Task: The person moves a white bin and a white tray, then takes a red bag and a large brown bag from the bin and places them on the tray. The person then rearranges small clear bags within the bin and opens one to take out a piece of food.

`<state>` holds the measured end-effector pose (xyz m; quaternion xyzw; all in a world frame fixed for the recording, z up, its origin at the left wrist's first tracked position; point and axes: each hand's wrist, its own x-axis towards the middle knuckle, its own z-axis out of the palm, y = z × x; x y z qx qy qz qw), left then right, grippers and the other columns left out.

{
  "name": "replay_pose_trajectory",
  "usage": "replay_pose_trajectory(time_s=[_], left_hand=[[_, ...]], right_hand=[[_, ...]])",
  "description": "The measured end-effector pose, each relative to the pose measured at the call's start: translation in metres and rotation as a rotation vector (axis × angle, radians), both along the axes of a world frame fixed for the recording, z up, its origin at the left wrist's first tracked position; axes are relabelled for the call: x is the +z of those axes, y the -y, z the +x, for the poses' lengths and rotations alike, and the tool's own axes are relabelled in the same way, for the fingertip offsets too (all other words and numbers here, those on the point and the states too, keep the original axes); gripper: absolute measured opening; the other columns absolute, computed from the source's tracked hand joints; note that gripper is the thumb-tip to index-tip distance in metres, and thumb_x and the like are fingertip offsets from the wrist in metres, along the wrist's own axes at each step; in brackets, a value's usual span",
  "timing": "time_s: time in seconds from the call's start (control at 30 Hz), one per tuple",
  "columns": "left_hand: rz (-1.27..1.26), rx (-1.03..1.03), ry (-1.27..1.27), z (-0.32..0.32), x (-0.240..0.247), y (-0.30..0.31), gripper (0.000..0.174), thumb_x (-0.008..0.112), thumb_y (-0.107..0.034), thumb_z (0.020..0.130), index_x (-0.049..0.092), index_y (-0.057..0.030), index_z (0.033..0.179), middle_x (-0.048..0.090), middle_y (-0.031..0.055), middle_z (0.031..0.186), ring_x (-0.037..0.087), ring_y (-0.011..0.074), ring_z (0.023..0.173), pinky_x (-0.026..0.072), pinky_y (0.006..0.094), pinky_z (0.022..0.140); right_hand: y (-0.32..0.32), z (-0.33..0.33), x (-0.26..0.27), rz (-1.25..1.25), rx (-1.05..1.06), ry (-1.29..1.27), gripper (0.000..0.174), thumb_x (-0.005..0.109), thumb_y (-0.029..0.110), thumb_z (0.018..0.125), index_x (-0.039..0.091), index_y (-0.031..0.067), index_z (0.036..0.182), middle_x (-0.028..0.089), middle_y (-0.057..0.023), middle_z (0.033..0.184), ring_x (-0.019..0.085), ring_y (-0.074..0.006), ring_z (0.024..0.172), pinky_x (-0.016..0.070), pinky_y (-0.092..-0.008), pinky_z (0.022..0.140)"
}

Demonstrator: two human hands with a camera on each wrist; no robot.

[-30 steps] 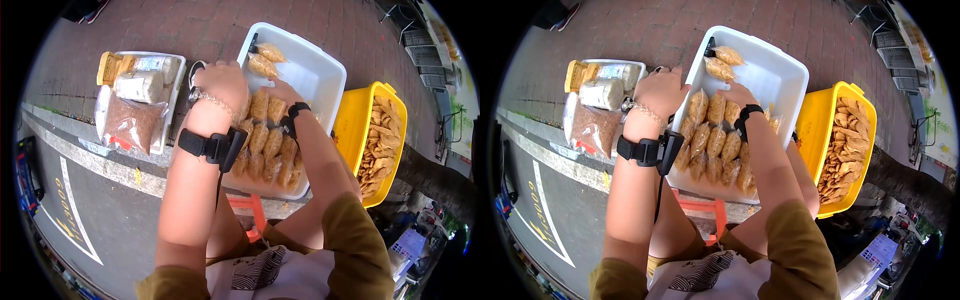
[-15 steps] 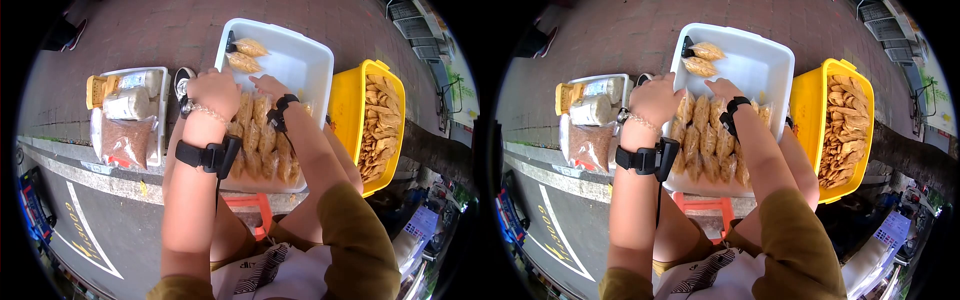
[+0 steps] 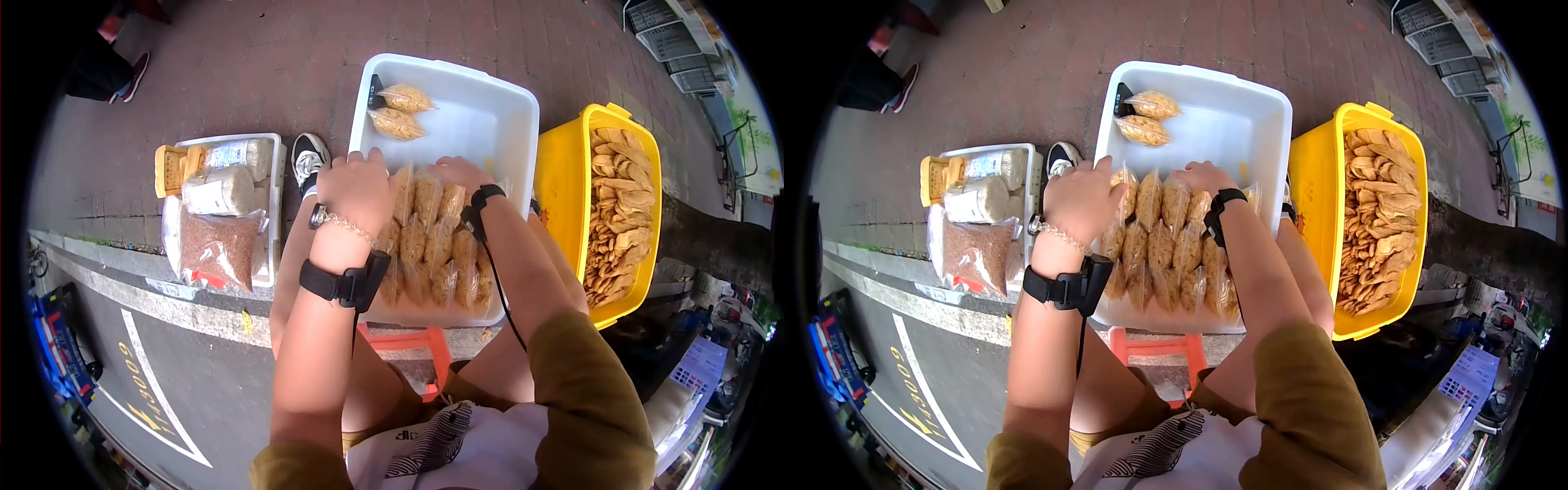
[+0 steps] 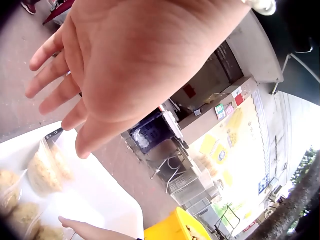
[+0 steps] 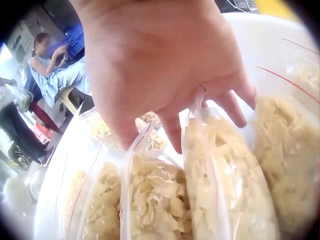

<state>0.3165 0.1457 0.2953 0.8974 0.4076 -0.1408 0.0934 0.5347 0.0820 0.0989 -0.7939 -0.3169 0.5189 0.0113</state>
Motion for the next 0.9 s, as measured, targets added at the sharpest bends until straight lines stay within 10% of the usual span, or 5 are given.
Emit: replay_pose_trajectory(time_s=[0.2, 0.33, 0.6, 0.8, 0.9], left_hand=[[-0.055, 0.072, -0.009, -0.004, 0.000, -0.013, 0.042, 0.051, -0.037, 0.085, 0.052, -0.0063, 0.114, 0.062, 0.0142, 0.101, 0.060, 0.0299, 0.095, 0.0471, 0.0398, 0.081], [0.016, 0.096, 0.104, -0.006, -0.001, -0.016, 0.034, 0.053, -0.036, 0.083, 0.057, -0.0072, 0.099, 0.062, 0.0110, 0.094, 0.061, 0.0261, 0.090, 0.0460, 0.0386, 0.076], [-0.112, 0.127, 0.090, -0.005, 0.000, -0.023, 0.039, 0.052, -0.035, 0.085, 0.054, -0.0102, 0.115, 0.061, 0.0163, 0.103, 0.058, 0.0320, 0.096, 0.0465, 0.0412, 0.082], [-0.121, 0.128, 0.083, -0.006, 0.004, -0.025, 0.043, 0.051, -0.035, 0.085, 0.052, -0.0069, 0.118, 0.061, 0.0161, 0.103, 0.058, 0.0315, 0.097, 0.0464, 0.0417, 0.082], [0.040, 0.091, 0.198, -0.006, -0.002, -0.020, 0.034, 0.055, -0.035, 0.083, 0.059, -0.0071, 0.100, 0.063, 0.0111, 0.092, 0.061, 0.0258, 0.089, 0.0466, 0.0376, 0.075]], right_hand=[[-0.021, 0.005, 0.039, -0.307, 0.274, -0.170, 0.073, 0.062, 0.056, 0.067, 0.054, 0.0081, 0.121, 0.047, -0.0141, 0.128, 0.041, -0.0280, 0.118, 0.0343, -0.0373, 0.096], [-0.030, -0.017, 0.000, 0.194, 0.038, 0.033, 0.064, 0.049, 0.055, 0.079, 0.048, 0.0134, 0.128, 0.040, -0.0118, 0.136, 0.038, -0.0253, 0.125, 0.0335, -0.0388, 0.099], [-0.033, -0.038, -0.013, -0.044, -0.128, -0.589, 0.068, 0.051, 0.061, 0.075, 0.053, 0.0137, 0.124, 0.039, -0.0124, 0.137, 0.031, -0.0257, 0.129, 0.0246, -0.0368, 0.104], [-0.019, -0.027, 0.014, -0.320, 0.383, 0.449, 0.076, 0.038, 0.073, 0.073, 0.049, 0.0223, 0.128, 0.033, -0.0076, 0.142, 0.021, -0.0334, 0.133, 0.0058, -0.0646, 0.102], [0.030, -0.001, -0.037, -0.074, -0.037, -0.072, 0.074, 0.040, 0.070, 0.075, 0.046, 0.0206, 0.130, 0.036, -0.0090, 0.140, 0.024, -0.0293, 0.133, 0.0070, -0.0585, 0.105]])
